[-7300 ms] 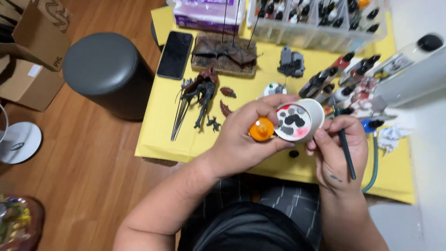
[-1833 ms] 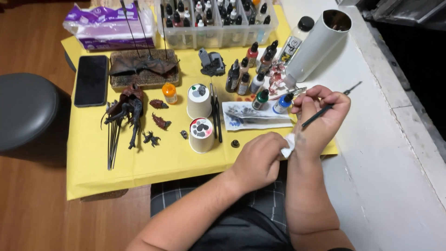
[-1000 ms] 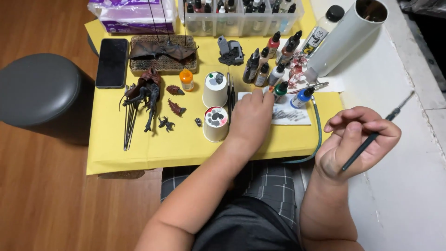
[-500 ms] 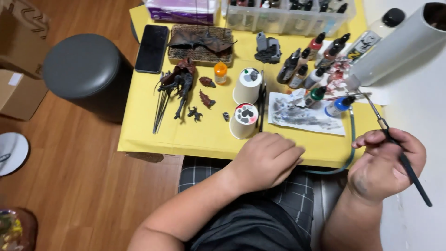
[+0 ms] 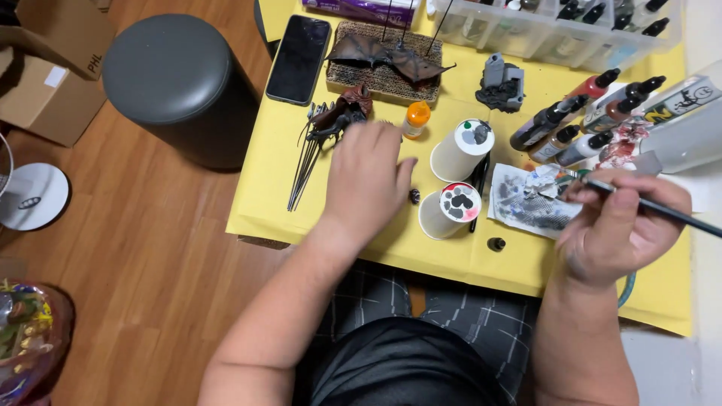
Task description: Painting fine details on a small miniature figure using a brush and acrylic paints at a hobbyist workstation.
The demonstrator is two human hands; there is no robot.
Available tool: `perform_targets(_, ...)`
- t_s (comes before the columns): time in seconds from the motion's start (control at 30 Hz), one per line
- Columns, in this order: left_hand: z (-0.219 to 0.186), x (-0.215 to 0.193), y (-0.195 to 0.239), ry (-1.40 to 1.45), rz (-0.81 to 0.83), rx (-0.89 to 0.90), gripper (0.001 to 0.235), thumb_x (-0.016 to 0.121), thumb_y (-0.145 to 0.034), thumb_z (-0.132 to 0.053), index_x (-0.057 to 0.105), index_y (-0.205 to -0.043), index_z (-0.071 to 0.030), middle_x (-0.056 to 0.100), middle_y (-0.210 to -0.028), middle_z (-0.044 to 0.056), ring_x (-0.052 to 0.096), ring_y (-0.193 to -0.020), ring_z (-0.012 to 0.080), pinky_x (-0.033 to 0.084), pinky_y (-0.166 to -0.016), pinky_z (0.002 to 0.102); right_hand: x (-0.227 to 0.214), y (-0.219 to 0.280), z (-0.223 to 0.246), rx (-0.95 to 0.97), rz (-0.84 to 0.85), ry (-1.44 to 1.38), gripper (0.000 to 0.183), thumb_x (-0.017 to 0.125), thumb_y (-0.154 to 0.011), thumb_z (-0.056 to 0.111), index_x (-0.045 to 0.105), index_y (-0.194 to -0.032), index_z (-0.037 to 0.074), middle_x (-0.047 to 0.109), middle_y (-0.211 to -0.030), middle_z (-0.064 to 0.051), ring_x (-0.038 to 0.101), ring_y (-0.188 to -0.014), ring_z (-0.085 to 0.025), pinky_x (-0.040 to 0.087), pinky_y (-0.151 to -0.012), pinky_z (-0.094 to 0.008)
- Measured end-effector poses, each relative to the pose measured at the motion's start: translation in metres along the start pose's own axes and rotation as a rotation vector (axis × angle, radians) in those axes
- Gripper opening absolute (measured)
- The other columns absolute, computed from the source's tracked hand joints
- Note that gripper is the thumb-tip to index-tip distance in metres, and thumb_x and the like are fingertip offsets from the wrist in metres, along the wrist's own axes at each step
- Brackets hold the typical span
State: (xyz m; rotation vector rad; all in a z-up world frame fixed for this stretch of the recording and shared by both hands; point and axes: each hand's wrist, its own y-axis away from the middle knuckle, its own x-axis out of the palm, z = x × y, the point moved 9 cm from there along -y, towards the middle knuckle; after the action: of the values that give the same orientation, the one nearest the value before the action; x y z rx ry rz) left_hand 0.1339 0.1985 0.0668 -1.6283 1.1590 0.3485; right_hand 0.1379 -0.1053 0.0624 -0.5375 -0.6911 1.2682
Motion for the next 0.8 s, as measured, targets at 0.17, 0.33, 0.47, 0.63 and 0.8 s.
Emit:
perform_targets(0.17, 0.036, 0.061, -0.059, -0.198, 0.322, -0.073, 0.042, 0.083, -0.079, -0.043, 0.069, -0.102, -0.01, 0.066, -0.105, 0.011, 0.058, -0.1, 0.0346, 0.049, -0.079, 0.049, 0.023, -0.018, -0.006, -0.008, 0.019, 0.041, 0.016, 0.058, -0.113, 0.015, 0.049, -0.117, 0.002, 0.056, -0.098, -0.02, 0.061, -0.076, -0.025, 0.058, -0.07, -0.037)
perform_targets(0.33, 0.054, 0.099, -0.075, -0.236, 0.63, -0.092, 0.042, 0.081, -0.082, -0.05, 0.072, -0.101, -0.014, 0.069, -0.107, 0.009, 0.059, -0.104, 0.0335, 0.051, -0.084, 0.049, 0.029, -0.02, -0.023, 0.049, 0.022, 0.045, 0.016, 0.055, -0.111, 0.014, 0.047, -0.118, 0.002, 0.055, -0.104, -0.023, 0.059, -0.08, -0.027, 0.057, -0.071, -0.038)
perform_targets(0.47, 0.05, 0.096, -0.075, -0.169, 0.66, -0.11, 0.031, 0.072, -0.086, -0.044, 0.07, -0.096, -0.016, 0.07, -0.101, 0.009, 0.062, -0.097, 0.0361, 0.051, -0.078, 0.052, 0.019, -0.012, -0.045, 0.179, 0.01, 0.005, 0.018, 0.057, -0.107, 0.016, 0.05, -0.117, 0.003, 0.057, -0.104, -0.019, 0.062, -0.082, -0.027, 0.057, -0.071, -0.037)
perform_targets(0.63, 0.04, 0.075, -0.077, -0.06, 0.605, -0.081, 0.018, 0.065, -0.079, -0.025, 0.056, -0.089, -0.012, 0.069, -0.089, 0.01, 0.063, -0.085, 0.0382, 0.047, -0.066, 0.053, 0.019, -0.012, -0.045, 0.209, 0.0, 0.003, 0.018, 0.059, -0.106, 0.016, 0.053, -0.115, 0.001, 0.059, -0.101, -0.02, 0.062, -0.079, -0.027, 0.059, -0.073, -0.036)
perform_targets(0.8, 0.033, 0.032, -0.08, 0.19, 0.499, -0.045, 0.032, 0.07, -0.082, -0.029, 0.054, -0.102, -0.009, 0.071, -0.093, 0.009, 0.066, -0.083, 0.0334, 0.046, -0.066, 0.045, 0.026, -0.032, -0.017, 0.11, 0.032, 0.028, 0.017, 0.055, -0.109, 0.012, 0.051, -0.116, -0.003, 0.059, -0.1, -0.026, 0.063, -0.076, -0.029, 0.059, -0.07, -0.035)
